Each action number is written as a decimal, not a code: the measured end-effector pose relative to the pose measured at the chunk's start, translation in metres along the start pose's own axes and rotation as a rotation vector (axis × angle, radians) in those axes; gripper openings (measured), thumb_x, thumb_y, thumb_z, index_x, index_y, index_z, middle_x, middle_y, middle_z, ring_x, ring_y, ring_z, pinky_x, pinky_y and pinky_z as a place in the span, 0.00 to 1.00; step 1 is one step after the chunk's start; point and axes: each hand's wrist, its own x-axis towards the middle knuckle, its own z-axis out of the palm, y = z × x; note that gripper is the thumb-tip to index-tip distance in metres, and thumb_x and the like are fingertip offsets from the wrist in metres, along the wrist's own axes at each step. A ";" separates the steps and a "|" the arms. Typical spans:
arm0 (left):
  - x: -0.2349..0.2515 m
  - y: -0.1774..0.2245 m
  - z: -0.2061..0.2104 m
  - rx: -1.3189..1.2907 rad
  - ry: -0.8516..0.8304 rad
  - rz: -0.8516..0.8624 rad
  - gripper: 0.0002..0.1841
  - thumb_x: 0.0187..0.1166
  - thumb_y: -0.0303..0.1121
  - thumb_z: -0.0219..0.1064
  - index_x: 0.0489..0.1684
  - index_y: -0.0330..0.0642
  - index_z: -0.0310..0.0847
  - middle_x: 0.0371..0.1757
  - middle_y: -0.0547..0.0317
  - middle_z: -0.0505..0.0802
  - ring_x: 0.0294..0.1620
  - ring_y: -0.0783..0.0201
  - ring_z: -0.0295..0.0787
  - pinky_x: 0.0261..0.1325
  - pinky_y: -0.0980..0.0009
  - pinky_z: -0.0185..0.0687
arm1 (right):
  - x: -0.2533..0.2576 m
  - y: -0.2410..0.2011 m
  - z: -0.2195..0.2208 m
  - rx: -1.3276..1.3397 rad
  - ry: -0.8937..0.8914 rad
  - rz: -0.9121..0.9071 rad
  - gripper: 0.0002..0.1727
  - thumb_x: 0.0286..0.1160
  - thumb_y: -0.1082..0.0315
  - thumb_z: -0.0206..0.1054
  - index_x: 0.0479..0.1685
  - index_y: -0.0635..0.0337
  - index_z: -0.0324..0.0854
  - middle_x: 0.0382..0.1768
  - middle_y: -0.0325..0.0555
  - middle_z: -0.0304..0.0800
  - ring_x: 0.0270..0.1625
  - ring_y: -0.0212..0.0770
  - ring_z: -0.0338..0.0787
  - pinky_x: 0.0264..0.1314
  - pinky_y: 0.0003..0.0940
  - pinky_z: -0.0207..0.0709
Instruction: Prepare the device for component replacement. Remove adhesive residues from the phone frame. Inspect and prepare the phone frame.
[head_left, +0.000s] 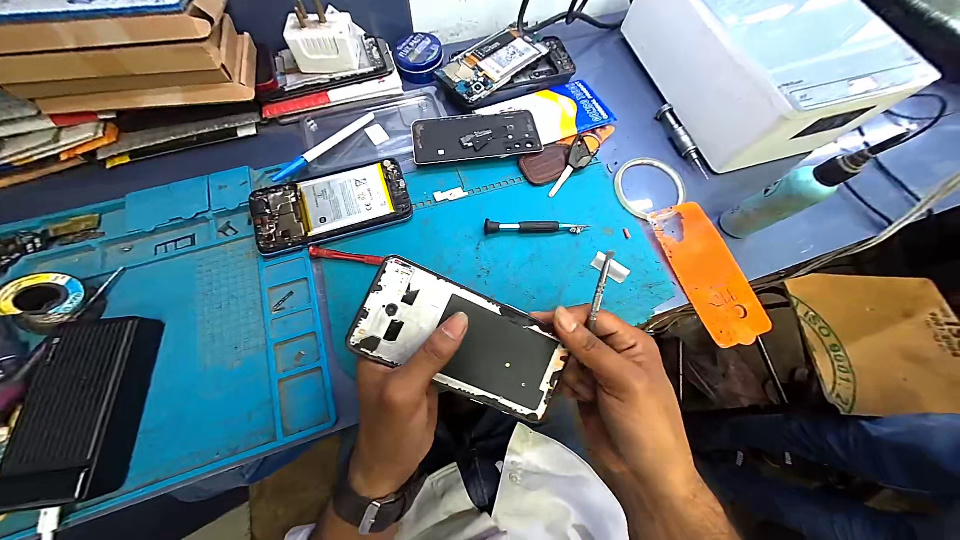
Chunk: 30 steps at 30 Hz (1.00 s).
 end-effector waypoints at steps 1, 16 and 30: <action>0.001 0.000 0.000 -0.001 0.012 0.004 0.16 0.76 0.26 0.73 0.61 0.43 0.82 0.51 0.51 0.95 0.49 0.60 0.96 0.53 0.61 0.95 | 0.001 0.000 -0.003 -0.055 -0.005 -0.036 0.13 0.86 0.63 0.65 0.45 0.59 0.93 0.19 0.41 0.78 0.14 0.25 0.63 0.15 0.17 0.59; 0.008 -0.016 -0.002 0.238 0.039 0.235 0.21 0.74 0.23 0.72 0.66 0.44 0.77 0.52 0.59 0.94 0.52 0.63 0.95 0.57 0.64 0.94 | 0.036 0.003 -0.002 -0.754 -0.040 -0.468 0.07 0.74 0.65 0.74 0.43 0.49 0.97 0.37 0.28 0.91 0.29 0.21 0.81 0.24 0.18 0.73; 0.008 -0.017 -0.002 0.280 0.040 0.238 0.19 0.75 0.23 0.71 0.63 0.44 0.79 0.50 0.59 0.95 0.49 0.64 0.95 0.55 0.66 0.94 | 0.042 0.002 0.000 -0.835 -0.041 -0.341 0.08 0.64 0.66 0.73 0.34 0.43 0.97 0.30 0.21 0.88 0.22 0.19 0.75 0.18 0.20 0.66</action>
